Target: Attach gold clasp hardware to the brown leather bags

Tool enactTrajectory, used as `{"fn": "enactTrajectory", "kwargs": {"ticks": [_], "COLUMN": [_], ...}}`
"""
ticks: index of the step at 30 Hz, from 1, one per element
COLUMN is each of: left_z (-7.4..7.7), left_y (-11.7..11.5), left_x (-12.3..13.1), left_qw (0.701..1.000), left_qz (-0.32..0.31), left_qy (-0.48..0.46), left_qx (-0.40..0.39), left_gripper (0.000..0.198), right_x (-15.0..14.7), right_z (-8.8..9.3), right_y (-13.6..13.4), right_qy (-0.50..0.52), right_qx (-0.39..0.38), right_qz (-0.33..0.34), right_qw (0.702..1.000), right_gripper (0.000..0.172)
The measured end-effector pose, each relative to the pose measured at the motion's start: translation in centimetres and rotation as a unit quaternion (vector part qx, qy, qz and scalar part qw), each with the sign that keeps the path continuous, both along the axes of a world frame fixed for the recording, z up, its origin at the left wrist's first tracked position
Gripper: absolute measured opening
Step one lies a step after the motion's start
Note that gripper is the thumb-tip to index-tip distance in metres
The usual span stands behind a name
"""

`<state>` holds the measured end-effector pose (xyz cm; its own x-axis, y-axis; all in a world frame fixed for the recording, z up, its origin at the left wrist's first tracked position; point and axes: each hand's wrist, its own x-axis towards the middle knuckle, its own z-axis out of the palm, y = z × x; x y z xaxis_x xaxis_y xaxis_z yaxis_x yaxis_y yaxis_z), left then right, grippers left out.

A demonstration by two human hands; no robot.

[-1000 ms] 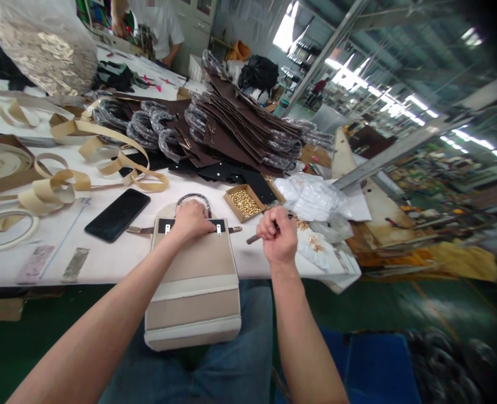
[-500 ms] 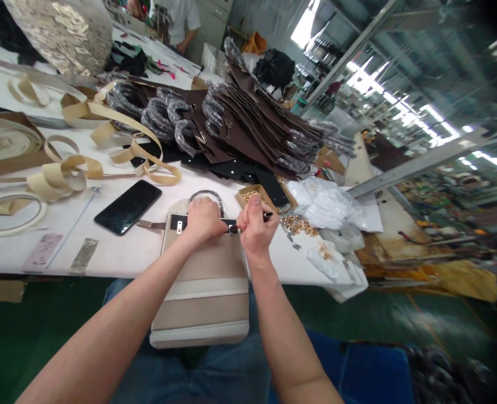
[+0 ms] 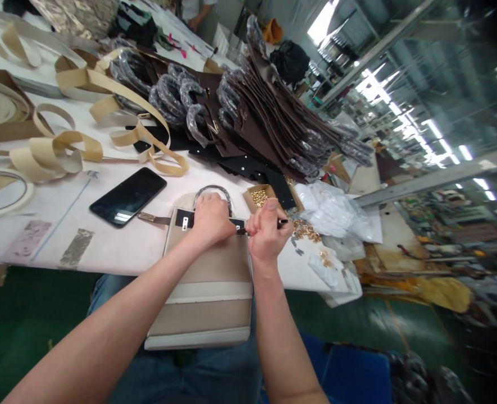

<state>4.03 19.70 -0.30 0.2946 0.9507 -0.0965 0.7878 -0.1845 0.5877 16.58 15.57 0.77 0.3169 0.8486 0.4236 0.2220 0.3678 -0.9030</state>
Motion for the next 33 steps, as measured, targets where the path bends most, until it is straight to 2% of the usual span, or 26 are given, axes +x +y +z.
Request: {"fn": "enactTrajectory", "kwargs": {"ticks": [4,8,16,20,22,25,28,33], "left_z": [-0.2,-0.1,-0.1,0.4,0.7,0.7,0.7,0.8], "left_y": [0.2,0.4,-0.4,0.0,0.2,0.2,0.3,0.4], "left_x": [-0.2,-0.2,0.3,0.7,0.9,1.1,1.3,1.3], "left_qw": [1.000,1.000,0.999,0.999,0.999,0.999,0.999,0.998], "left_qz": [-0.011,-0.018,0.008,0.003,0.005,0.012,0.010,0.012], "left_qy": [0.000,0.011,0.023,0.041,0.043,0.041,0.049,0.062], "left_qx": [0.003,-0.011,0.032,-0.002,-0.010,-0.013,-0.014,-0.021], "left_gripper": [0.030,0.035,0.033,0.032,0.033,0.034,0.034,0.035], "right_x": [0.0,0.0,0.4,1.2,1.6,2.0,2.2,2.2], "right_z": [-0.5,0.0,0.5,0.8,0.8,0.5,0.1,0.8], "right_y": [0.5,0.7,-0.3,-0.6,-0.2,0.7,1.2,-0.1], "right_qy": [0.005,0.001,0.001,-0.022,0.009,0.067,0.076,0.123], "right_qx": [-0.028,-0.043,-0.038,-0.027,-0.027,-0.042,-0.040,-0.005], "right_qz": [-0.016,-0.018,-0.009,0.030,0.063,0.098,0.087,0.084], "right_qw": [0.999,0.999,0.999,0.999,0.998,0.992,0.992,0.989], "right_gripper": [0.068,0.069,0.067,0.056,0.048,0.056,0.068,0.070]}}
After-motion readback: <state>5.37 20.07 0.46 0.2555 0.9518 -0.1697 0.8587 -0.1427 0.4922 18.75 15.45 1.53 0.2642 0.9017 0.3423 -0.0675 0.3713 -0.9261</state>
